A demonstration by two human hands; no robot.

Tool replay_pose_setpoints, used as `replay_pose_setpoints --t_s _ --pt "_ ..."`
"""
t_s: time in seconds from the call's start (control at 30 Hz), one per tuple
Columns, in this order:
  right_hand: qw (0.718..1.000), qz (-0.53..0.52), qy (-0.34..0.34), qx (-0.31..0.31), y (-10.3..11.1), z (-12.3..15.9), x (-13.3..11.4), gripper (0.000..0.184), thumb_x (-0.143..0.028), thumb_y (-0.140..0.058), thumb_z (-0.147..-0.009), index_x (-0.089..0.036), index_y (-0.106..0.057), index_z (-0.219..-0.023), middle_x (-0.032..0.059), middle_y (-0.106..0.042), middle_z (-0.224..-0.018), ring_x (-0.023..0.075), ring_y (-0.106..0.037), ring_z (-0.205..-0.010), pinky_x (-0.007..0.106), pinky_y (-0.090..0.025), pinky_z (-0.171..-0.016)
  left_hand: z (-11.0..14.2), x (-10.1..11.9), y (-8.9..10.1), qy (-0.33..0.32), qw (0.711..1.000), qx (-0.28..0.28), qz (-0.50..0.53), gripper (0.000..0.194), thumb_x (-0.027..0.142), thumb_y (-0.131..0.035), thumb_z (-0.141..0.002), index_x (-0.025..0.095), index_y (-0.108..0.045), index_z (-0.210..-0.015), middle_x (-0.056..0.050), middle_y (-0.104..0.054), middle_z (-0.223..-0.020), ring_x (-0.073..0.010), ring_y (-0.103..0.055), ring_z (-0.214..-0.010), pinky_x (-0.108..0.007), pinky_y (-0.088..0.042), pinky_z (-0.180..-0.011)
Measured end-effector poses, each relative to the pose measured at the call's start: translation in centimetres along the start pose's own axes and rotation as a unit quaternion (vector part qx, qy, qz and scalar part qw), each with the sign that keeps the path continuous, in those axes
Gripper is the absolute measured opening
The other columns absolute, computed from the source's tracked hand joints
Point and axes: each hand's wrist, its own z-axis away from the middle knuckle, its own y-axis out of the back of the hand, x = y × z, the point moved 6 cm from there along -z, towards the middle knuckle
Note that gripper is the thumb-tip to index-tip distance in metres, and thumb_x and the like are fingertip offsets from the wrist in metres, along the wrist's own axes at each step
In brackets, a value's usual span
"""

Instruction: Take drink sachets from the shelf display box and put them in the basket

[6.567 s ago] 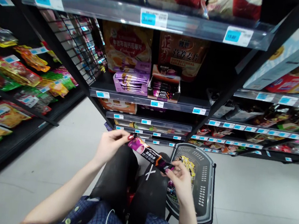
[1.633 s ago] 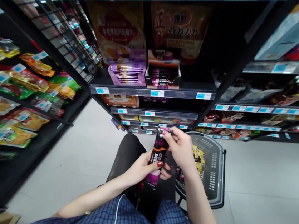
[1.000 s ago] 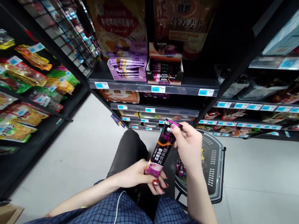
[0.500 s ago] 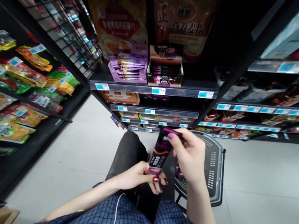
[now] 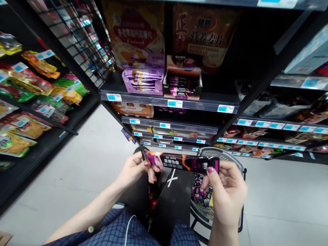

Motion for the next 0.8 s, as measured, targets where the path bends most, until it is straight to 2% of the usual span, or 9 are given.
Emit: replay_pose_setpoints --t_s 0.1,0.2,0.3,0.43,0.5,0.53,0.6,0.7,0.8 --pt "0.995 -0.024 -0.079 -0.049 -0.4 1.3 3.2 0.013 -0.021 -0.069 -0.077 -0.019 -0.057 -0.082 -0.0055 -0.058 -0.054 0.0074 -0.053 -0.041 0.017 -0.042 -0.039 -0.7 3.9 1.7 -0.106 0.987 0.097 -0.072 0.028 0.039 -0.063 -0.079 0.013 -0.057 -0.075 -0.002 -0.068 -0.061 -0.0114 -0.06 -0.042 -0.021 -0.05 -0.041" --pt "0.988 -0.039 -0.135 -0.071 -1.2 2.8 5.7 0.013 -0.025 -0.067 -0.08 -0.019 -0.056 -0.084 -0.0049 -0.058 -0.053 0.0075 -0.054 -0.042 0.017 -0.043 -0.04 -1.1 6.8 1.6 -0.142 0.97 0.131 -0.144 0.03 0.038 -0.061 -0.081 0.013 -0.056 -0.065 0.001 -0.062 -0.051 -0.0087 -0.055 -0.04 -0.019 -0.046 -0.039" --pt "0.984 -0.047 -0.154 -0.07 -1.6 3.7 6.7 0.013 -0.027 -0.065 -0.081 -0.019 -0.056 -0.085 -0.0045 -0.059 -0.054 0.0077 -0.054 -0.044 0.017 -0.044 -0.042 -1.3 8.0 1.2 -0.141 0.961 0.139 -0.193 0.035 0.04 -0.058 -0.082 0.013 -0.058 -0.06 0.001 -0.058 -0.048 -0.0083 -0.053 -0.04 -0.019 -0.044 -0.039" --pt "0.984 -0.042 -0.158 -0.069 -1.5 4.0 6.9 0.014 -0.029 -0.065 -0.081 -0.019 -0.055 -0.085 -0.0047 -0.059 -0.054 0.0081 -0.053 -0.043 0.018 -0.043 -0.041 -1.3 8.2 1.1 -0.137 0.95 0.139 -0.242 0.039 0.041 -0.055 -0.084 0.013 -0.057 -0.057 0.0 -0.057 -0.048 -0.0088 -0.053 -0.041 -0.02 -0.043 -0.041" --pt "0.983 -0.036 -0.164 -0.074 -1.5 4.1 7.1 0.014 -0.03 -0.065 -0.081 -0.019 -0.055 -0.084 -0.0049 -0.059 -0.053 0.0085 -0.053 -0.043 0.019 -0.043 -0.042 -1.3 8.9 1.0 -0.164 0.931 0.141 -0.294 0.039 0.039 -0.052 -0.086 0.014 -0.056 -0.057 0.001 -0.057 -0.048 -0.0084 -0.052 -0.042 -0.02 -0.042 -0.043" --pt "0.982 -0.033 -0.168 -0.077 -1.6 4.1 7.3 0.015 -0.031 -0.065 -0.081 -0.019 -0.055 -0.084 -0.005 -0.058 -0.052 0.0087 -0.053 -0.042 0.019 -0.042 -0.042 -1.3 9.5 0.8 -0.191 0.912 0.14 -0.335 0.039 0.037 -0.051 -0.087 0.014 -0.055 -0.056 0.001 -0.056 -0.048 -0.0077 -0.052 -0.043 -0.02 -0.041 -0.045" --pt "0.979 -0.028 -0.179 -0.09 -2.1 4.1 7.9 0.017 -0.033 -0.064 -0.081 -0.019 -0.055 -0.082 -0.005 -0.056 -0.049 0.0092 -0.052 -0.042 0.019 -0.041 -0.041 -1.2 11.2 -0.3 -0.271 0.851 0.127 -0.433 0.039 0.031 -0.049 -0.088 0.014 -0.051 -0.053 0.003 -0.052 -0.048 -0.0062 -0.049 -0.046 -0.019 -0.037 -0.047" --pt "0.973 -0.033 -0.194 -0.124 -3.4 4.3 9.4 0.021 -0.038 -0.064 -0.08 -0.018 -0.056 -0.079 -0.0038 -0.057 -0.051 0.0096 -0.051 -0.042 0.021 -0.04 -0.042 -0.8 13.6 -3.1 -0.397 0.727 0.079 -0.555 0.038 0.022 -0.048 -0.089 0.015 -0.045 -0.052 0.004 -0.044 -0.048 -0.0054 -0.041 -0.047 -0.019 -0.031 -0.048" --pt "0.967 -0.063 -0.193 -0.153 -5.1 4.7 11.0 0.022 -0.038 -0.061 -0.082 -0.017 -0.058 -0.08 -0.0016 -0.061 -0.059 0.0089 -0.051 -0.045 0.023 -0.041 -0.048 -0.4 14.9 -6.2 -0.473 0.606 0.035 -0.638 0.034 0.019 -0.047 -0.089 0.016 -0.046 -0.055 0.004 -0.043 -0.051 -0.007 -0.038 -0.049 -0.021 -0.03 -0.049"
